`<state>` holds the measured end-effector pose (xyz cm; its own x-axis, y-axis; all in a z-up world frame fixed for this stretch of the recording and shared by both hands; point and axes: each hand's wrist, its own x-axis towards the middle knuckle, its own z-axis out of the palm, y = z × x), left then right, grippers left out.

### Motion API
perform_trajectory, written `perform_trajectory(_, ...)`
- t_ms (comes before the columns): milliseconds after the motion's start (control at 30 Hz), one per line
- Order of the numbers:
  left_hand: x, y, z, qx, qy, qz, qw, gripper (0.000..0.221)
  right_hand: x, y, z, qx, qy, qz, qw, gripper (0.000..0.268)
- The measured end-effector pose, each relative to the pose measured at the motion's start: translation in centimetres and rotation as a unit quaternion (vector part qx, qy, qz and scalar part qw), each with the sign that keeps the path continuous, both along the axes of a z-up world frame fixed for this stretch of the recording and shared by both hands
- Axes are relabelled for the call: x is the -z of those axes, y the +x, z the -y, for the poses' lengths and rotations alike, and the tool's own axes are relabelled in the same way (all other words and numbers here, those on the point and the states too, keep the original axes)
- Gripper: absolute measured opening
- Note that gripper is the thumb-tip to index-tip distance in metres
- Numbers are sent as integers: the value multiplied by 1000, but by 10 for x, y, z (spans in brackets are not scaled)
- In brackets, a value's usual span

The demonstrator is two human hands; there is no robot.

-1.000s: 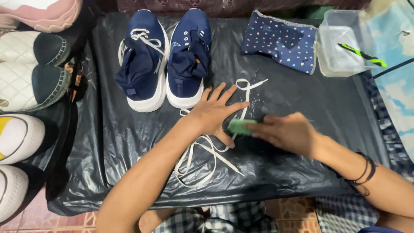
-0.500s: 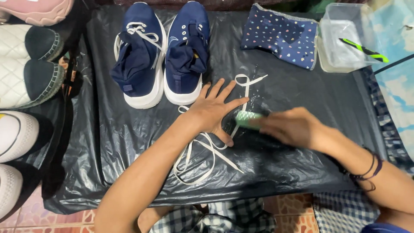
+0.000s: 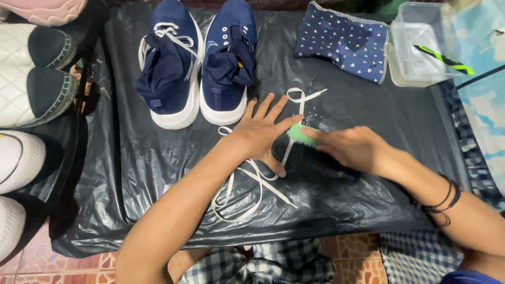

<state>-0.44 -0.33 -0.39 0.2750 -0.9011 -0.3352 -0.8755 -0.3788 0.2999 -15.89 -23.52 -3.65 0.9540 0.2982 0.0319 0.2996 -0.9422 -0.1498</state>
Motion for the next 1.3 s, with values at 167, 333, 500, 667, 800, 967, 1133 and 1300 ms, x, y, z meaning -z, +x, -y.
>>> perform_trajectory(167,1,1,1,7,7,9,1000,144,-8,-11,-26,-38,43,-14,998,52)
perform_trajectory(333,-3,-2,0,4,10,-2,1000,143,-8,-6,-18,41,41,-40,998,45)
perform_trajectory(500,0,-1,0,8,24,3,1000,144,34,-4,13,37,-45,-83,995,34)
perform_trajectory(667,-5,-3,2,4,32,12,999,146,-27,-11,-31,46,17,-87,995,34)
perform_trajectory(800,-4,-3,2,6,38,15,999,145,-6,3,-9,42,5,-76,996,35)
perform_trajectory(967,-6,-4,2,6,43,19,999,144,-33,-9,-32,37,26,-86,995,36)
perform_trajectory(1133,-9,-7,0,7,53,4,999,144,-8,-2,-10,61,-21,-24,998,34)
perform_trajectory(1300,-7,-4,0,11,49,8,999,145,-18,-13,-41,36,18,-66,997,36)
